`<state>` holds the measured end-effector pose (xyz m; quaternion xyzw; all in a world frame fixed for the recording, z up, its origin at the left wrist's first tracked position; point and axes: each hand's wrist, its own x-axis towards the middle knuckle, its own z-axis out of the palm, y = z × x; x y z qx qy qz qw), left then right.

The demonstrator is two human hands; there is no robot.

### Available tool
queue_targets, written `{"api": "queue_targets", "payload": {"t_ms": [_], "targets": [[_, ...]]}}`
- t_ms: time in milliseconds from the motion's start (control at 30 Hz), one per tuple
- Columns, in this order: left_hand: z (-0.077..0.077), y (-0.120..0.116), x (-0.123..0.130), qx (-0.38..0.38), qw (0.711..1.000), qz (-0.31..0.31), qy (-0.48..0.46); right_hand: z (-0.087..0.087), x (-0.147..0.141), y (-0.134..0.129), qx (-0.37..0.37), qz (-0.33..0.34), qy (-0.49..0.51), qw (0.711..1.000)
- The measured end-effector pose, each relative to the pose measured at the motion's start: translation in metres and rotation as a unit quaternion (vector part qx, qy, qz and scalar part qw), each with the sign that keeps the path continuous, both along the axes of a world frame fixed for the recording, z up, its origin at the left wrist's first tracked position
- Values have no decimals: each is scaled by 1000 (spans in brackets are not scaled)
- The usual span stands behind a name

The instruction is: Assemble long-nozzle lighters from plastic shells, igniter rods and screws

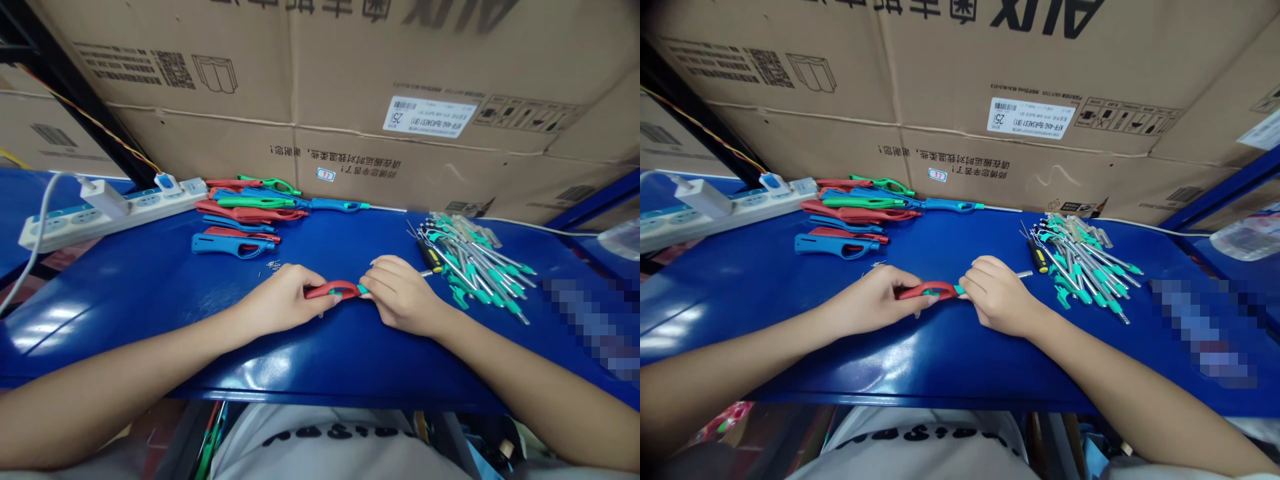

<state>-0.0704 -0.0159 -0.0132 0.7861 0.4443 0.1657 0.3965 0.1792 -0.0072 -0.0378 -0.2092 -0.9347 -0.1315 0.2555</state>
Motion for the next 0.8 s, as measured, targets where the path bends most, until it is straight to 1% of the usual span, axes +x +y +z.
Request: {"api": "queue_targets", "payload": {"t_ms": [100,167,233,300,367,467,600,733,800], "targets": [[1,3,0,-82,996,-5,-43,1,0,-2,4,2,-6,1000],[1,4,0,-102,994,-6,-48,0,0,-3,5,0,-10,1000],[0,3,0,-98,994,-5,-41,0,-1,-3,5,1,-12,1000],[0,0,0,-57,998,-4,-18,0,-2,-4,0,6,-14,1000],[1,-3,0,14,1000,-2,20,1,-3,-3,-11,9,-14,1000],[4,-7,0,105,991,1,79,1,-4,-2,-29,9,-8,1000],[5,-10,0,164,978,-17,126,0,-3,1,-48,2,-10,999],[-3,-6,-1,224,962,-47,148,0,-2,3,-62,-13,-45,997],[-7,-2,-2,263,951,-56,152,3,-1,3,-83,-38,-71,993]]}}
